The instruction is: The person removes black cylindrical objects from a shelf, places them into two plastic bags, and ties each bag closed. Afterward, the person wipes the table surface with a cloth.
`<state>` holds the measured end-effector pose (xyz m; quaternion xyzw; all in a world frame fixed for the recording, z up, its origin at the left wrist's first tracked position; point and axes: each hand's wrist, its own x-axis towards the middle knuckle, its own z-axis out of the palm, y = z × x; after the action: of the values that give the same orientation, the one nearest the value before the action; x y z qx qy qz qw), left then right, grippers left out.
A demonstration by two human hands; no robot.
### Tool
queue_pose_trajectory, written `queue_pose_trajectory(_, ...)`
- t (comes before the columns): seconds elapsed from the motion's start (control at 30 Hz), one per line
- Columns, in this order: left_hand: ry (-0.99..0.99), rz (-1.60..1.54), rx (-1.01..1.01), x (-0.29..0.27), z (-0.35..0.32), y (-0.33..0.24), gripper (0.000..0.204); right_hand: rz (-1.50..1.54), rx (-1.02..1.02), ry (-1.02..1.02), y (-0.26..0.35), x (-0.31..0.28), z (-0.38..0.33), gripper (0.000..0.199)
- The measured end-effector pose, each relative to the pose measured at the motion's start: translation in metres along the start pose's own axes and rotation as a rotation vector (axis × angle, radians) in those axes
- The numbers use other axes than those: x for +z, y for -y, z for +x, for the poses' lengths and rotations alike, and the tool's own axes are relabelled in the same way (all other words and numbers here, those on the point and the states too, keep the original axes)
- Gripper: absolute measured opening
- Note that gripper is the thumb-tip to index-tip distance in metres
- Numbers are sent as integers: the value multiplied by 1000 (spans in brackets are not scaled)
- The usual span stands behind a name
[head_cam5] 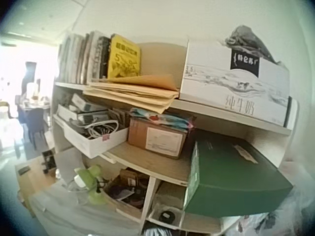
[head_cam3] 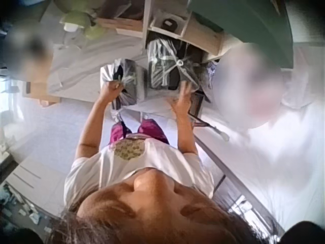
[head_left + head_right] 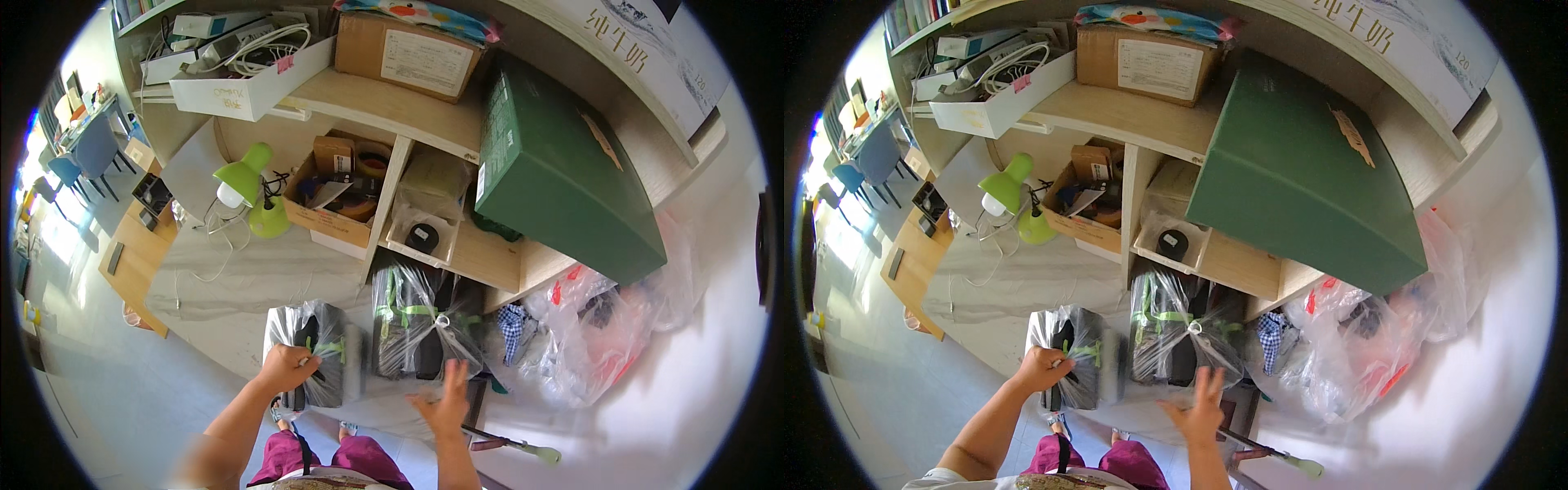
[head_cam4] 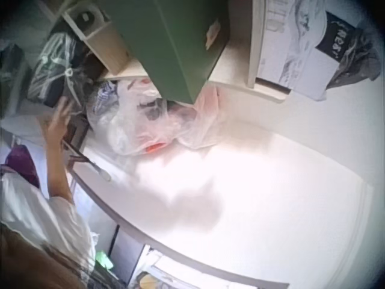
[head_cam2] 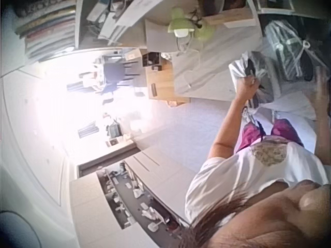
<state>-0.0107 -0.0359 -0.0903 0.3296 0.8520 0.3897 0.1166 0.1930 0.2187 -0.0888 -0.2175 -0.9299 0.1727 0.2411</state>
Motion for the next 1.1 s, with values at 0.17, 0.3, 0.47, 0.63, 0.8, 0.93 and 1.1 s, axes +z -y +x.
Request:
queue_pose_trajectory(0.17,-1,-21,-17,0,-2,2,26,-52,147,191,22,64,1,92)
queue_pose_trajectory(0.3,16,-35,-64,-12,-16,2,30,-40,148,167,42,99,41,86)
queue_pose_trajectory(0.47,76,-26,-52,-16,-21,12,26,-95,155,158,42,134,78,79)
queue_pose_trajectory(0.63,73,-31,-77,-12,-19,13,28,-157,100,349,34,123,88,74)
queue_pose_trajectory(0.8,116,-58,-97,-15,-21,18,29,-160,117,3,2,89,46,94)
queue_pose_trajectory(0.93,143,-36,-98,-11,-17,22,30,-296,371,219,-18,75,50,101)
queue_pose_trajectory(1.1,150,-17,-76,-6,-12,17,32,-379,266,181,-64,86,99,103)
